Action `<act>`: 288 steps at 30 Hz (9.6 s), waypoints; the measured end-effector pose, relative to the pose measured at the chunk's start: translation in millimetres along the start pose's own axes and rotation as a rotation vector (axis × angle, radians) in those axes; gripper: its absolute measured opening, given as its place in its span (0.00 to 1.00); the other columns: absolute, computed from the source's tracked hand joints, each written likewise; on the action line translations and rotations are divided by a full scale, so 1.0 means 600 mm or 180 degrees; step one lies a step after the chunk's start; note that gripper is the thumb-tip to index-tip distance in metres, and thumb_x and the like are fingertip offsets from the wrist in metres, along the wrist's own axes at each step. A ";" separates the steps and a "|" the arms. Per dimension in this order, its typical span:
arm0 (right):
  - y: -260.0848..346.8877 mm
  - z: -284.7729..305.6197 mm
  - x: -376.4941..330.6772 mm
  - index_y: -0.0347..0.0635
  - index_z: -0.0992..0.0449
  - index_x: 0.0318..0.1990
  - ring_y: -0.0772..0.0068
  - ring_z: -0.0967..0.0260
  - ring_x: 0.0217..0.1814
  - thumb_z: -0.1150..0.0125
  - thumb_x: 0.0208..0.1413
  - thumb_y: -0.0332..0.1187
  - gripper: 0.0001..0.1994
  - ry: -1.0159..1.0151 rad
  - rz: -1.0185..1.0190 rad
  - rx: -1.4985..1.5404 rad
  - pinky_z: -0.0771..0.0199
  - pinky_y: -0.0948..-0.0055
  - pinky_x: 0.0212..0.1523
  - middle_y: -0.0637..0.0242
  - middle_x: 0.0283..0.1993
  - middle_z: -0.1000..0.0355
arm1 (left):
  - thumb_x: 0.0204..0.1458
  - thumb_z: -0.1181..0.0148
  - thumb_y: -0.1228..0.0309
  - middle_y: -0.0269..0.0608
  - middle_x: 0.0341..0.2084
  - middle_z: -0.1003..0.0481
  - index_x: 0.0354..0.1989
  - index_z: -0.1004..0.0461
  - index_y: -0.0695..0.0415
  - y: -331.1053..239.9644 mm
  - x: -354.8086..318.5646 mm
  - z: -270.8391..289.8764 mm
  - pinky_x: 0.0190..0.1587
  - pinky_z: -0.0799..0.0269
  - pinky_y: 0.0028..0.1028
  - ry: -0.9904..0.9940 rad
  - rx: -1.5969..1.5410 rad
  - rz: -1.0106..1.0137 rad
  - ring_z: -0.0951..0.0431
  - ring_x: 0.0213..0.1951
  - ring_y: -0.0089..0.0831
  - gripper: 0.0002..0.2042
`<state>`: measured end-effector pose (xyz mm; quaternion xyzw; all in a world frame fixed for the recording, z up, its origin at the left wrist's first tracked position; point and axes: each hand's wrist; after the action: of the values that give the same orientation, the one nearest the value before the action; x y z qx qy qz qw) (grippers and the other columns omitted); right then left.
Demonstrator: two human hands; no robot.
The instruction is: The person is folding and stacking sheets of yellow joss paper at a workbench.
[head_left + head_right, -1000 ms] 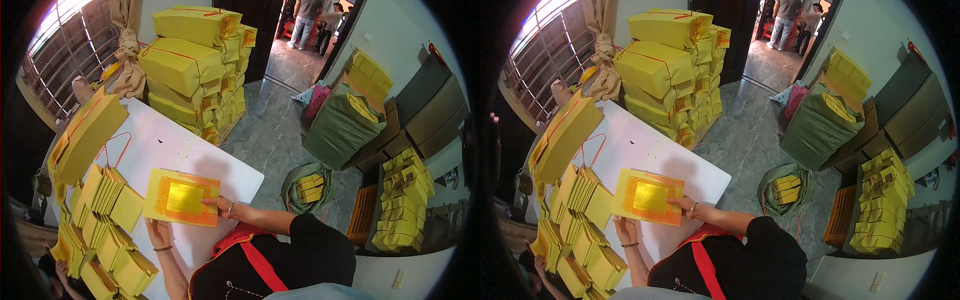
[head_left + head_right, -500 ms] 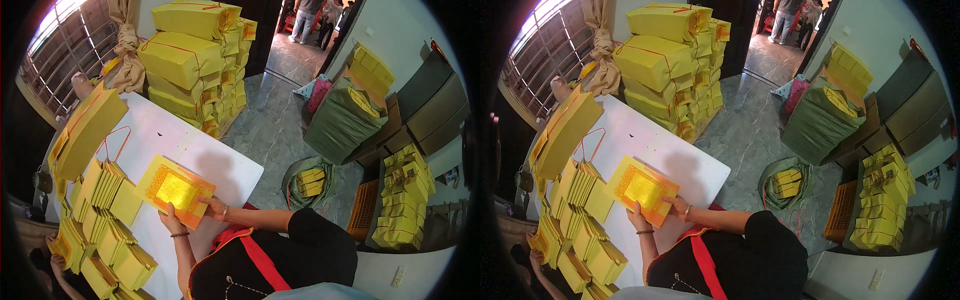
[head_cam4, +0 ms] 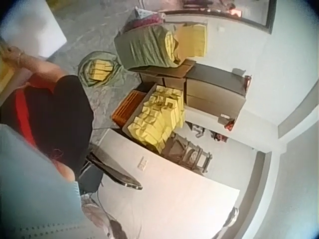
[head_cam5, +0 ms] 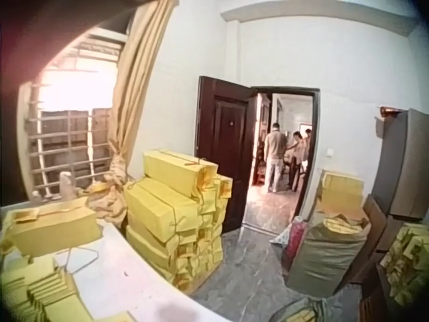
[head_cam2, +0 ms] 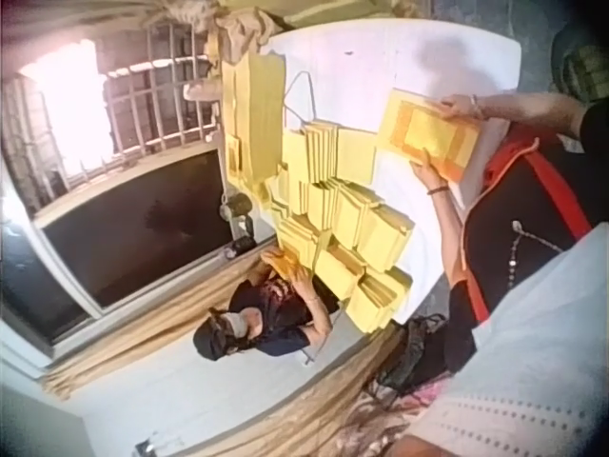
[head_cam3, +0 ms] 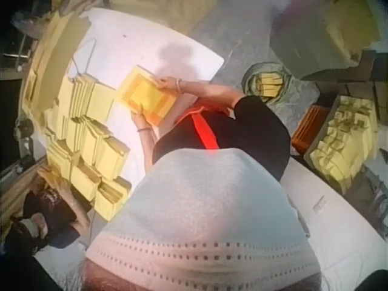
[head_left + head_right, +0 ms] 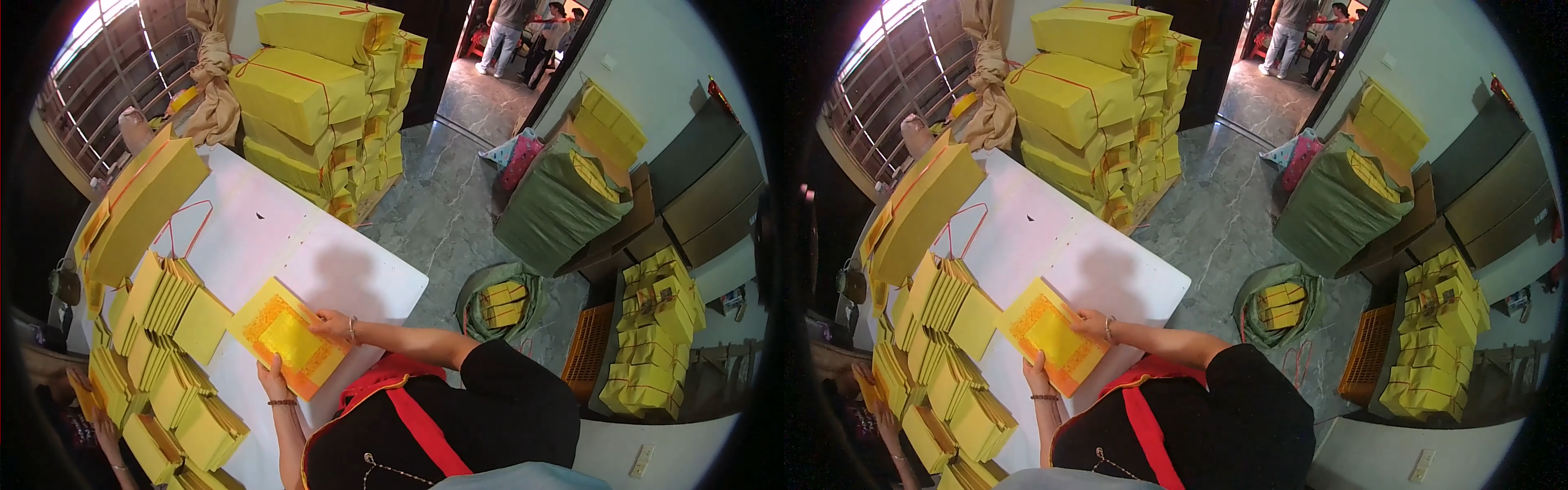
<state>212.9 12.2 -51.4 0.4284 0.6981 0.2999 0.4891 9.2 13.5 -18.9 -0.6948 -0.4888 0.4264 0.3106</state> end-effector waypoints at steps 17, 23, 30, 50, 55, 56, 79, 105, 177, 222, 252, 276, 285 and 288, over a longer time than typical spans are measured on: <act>0.008 0.030 0.004 0.33 0.34 0.48 0.76 0.33 0.39 0.44 0.49 0.28 0.18 -0.0080 0.0224 -0.0356 0.32 0.77 0.39 0.64 0.40 0.30 | 0.46 0.44 0.71 0.34 0.23 0.30 0.38 0.34 0.62 0.028 0.054 0.022 0.20 0.39 0.21 -0.0911 0.1923 -0.0226 0.35 0.20 0.19 0.12; 0.009 0.001 -0.013 0.30 0.37 0.51 0.75 0.34 0.44 0.44 0.50 0.29 0.21 -0.0078 0.0095 -0.0469 0.34 0.77 0.45 0.62 0.43 0.31 | 0.40 0.41 0.60 0.54 0.32 0.27 0.43 0.38 0.65 0.006 0.023 0.040 0.36 0.31 0.33 -0.1037 0.2766 0.0059 0.25 0.35 0.43 0.25; 0.018 0.002 -0.057 0.30 0.38 0.51 0.75 0.34 0.45 0.44 0.50 0.29 0.21 -0.0188 0.0100 -0.0614 0.34 0.77 0.45 0.61 0.44 0.32 | 0.42 0.43 0.56 0.56 0.32 0.27 0.50 0.46 0.63 -0.001 -0.003 0.032 0.35 0.31 0.38 -0.0569 0.3475 -0.0181 0.26 0.34 0.49 0.32; 0.012 0.020 -0.042 0.35 0.32 0.48 0.72 0.30 0.38 0.43 0.46 0.34 0.20 -0.0593 0.0364 -0.1980 0.31 0.75 0.39 0.60 0.38 0.28 | 0.37 0.43 0.76 0.38 0.31 0.31 0.38 0.31 0.57 -0.035 -0.041 -0.034 0.35 0.37 0.33 0.0014 0.4759 -0.2786 0.33 0.36 0.36 0.15; 0.015 0.019 -0.041 0.39 0.29 0.44 0.64 0.29 0.37 0.44 0.44 0.36 0.19 -0.0710 0.0532 -0.2187 0.31 0.70 0.39 0.55 0.36 0.27 | 0.35 0.41 0.73 0.39 0.31 0.32 0.37 0.31 0.58 -0.012 -0.069 -0.060 0.37 0.36 0.33 0.0772 0.4587 -0.2822 0.33 0.36 0.36 0.16; 0.013 0.022 -0.038 0.39 0.29 0.43 0.61 0.29 0.37 0.44 0.44 0.37 0.18 -0.0742 0.0645 -0.2398 0.31 0.69 0.39 0.54 0.35 0.28 | 0.34 0.39 0.72 0.40 0.32 0.32 0.39 0.31 0.58 -0.008 -0.074 -0.066 0.37 0.35 0.33 0.0962 0.4567 -0.2844 0.33 0.36 0.37 0.18; 0.013 0.061 -0.071 0.37 0.33 0.48 0.79 0.32 0.38 0.51 0.56 0.37 0.16 -0.0467 0.0037 -0.0909 0.31 0.80 0.37 0.66 0.38 0.29 | 0.31 0.37 0.63 0.35 0.36 0.33 0.40 0.32 0.53 0.038 -0.085 -0.054 0.40 0.40 0.32 0.1051 0.4981 -0.2944 0.34 0.40 0.33 0.23; 0.017 0.053 -0.087 0.37 0.30 0.46 0.74 0.35 0.44 0.63 0.60 0.42 0.20 0.0027 0.1179 -0.1174 0.39 0.76 0.48 0.63 0.40 0.29 | 0.44 0.43 0.67 0.41 0.23 0.29 0.26 0.27 0.59 -0.001 -0.055 -0.056 0.32 0.35 0.30 0.1192 0.3624 -0.1108 0.30 0.29 0.36 0.07; 0.011 0.030 -0.086 0.46 0.34 0.45 0.79 0.42 0.22 0.36 0.40 0.33 0.21 -0.0858 0.2032 -0.2924 0.38 0.80 0.24 0.69 0.37 0.37 | 0.49 0.48 0.61 0.40 0.16 0.31 0.29 0.28 0.63 0.002 -0.027 -0.037 0.25 0.38 0.25 0.0874 0.2969 -0.0056 0.33 0.21 0.25 0.14; 0.001 0.033 -0.094 0.49 0.34 0.46 0.82 0.40 0.18 0.38 0.42 0.38 0.21 -0.0839 0.1631 -0.2503 0.39 0.80 0.20 0.74 0.23 0.36 | 0.52 0.49 0.68 0.23 0.20 0.33 0.27 0.28 0.61 -0.002 -0.006 -0.015 0.29 0.41 0.15 0.0738 0.1225 0.0727 0.38 0.25 0.12 0.09; 0.000 0.035 -0.093 0.49 0.34 0.47 0.82 0.39 0.19 0.38 0.42 0.39 0.22 -0.0796 0.1558 -0.2446 0.39 0.80 0.21 0.74 0.24 0.36 | 0.50 0.49 0.69 0.23 0.16 0.36 0.25 0.27 0.59 -0.024 -0.011 -0.026 0.23 0.45 0.14 0.0867 0.1700 0.0947 0.41 0.20 0.12 0.08; -0.003 0.037 -0.092 0.49 0.35 0.48 0.83 0.40 0.19 0.38 0.42 0.39 0.23 -0.0795 0.1534 -0.2452 0.39 0.81 0.22 0.74 0.24 0.35 | 0.49 0.48 0.66 0.37 0.21 0.26 0.28 0.27 0.62 -0.002 -0.026 -0.040 0.30 0.33 0.21 0.0991 0.2702 0.0210 0.28 0.26 0.21 0.11; 0.018 0.039 -0.080 0.50 0.28 0.42 0.74 0.36 0.30 0.40 0.41 0.34 0.16 -0.0486 0.1736 -0.2828 0.33 0.77 0.30 0.70 0.32 0.32 | 0.49 0.47 0.63 0.39 0.21 0.26 0.29 0.28 0.61 -0.002 -0.033 -0.045 0.28 0.33 0.23 0.0929 0.3245 -0.0433 0.27 0.24 0.27 0.12; 0.035 0.041 -0.067 0.50 0.25 0.38 0.69 0.36 0.36 0.42 0.42 0.31 0.12 -0.0276 0.2251 -0.3460 0.32 0.74 0.35 0.71 0.35 0.31 | 0.50 0.48 0.64 0.40 0.21 0.27 0.29 0.28 0.62 -0.007 -0.035 -0.047 0.29 0.33 0.23 0.0923 0.2901 -0.0061 0.27 0.25 0.25 0.12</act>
<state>248.6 -14.3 -24.8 0.3355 0.2433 0.7358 0.5356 29.2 -5.1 3.1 -0.5356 -0.2100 0.4931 0.6526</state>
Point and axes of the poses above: each hand's wrist, its own x-axis towards the middle knuckle, its own z-axis out of the back of the hand, y = z × x
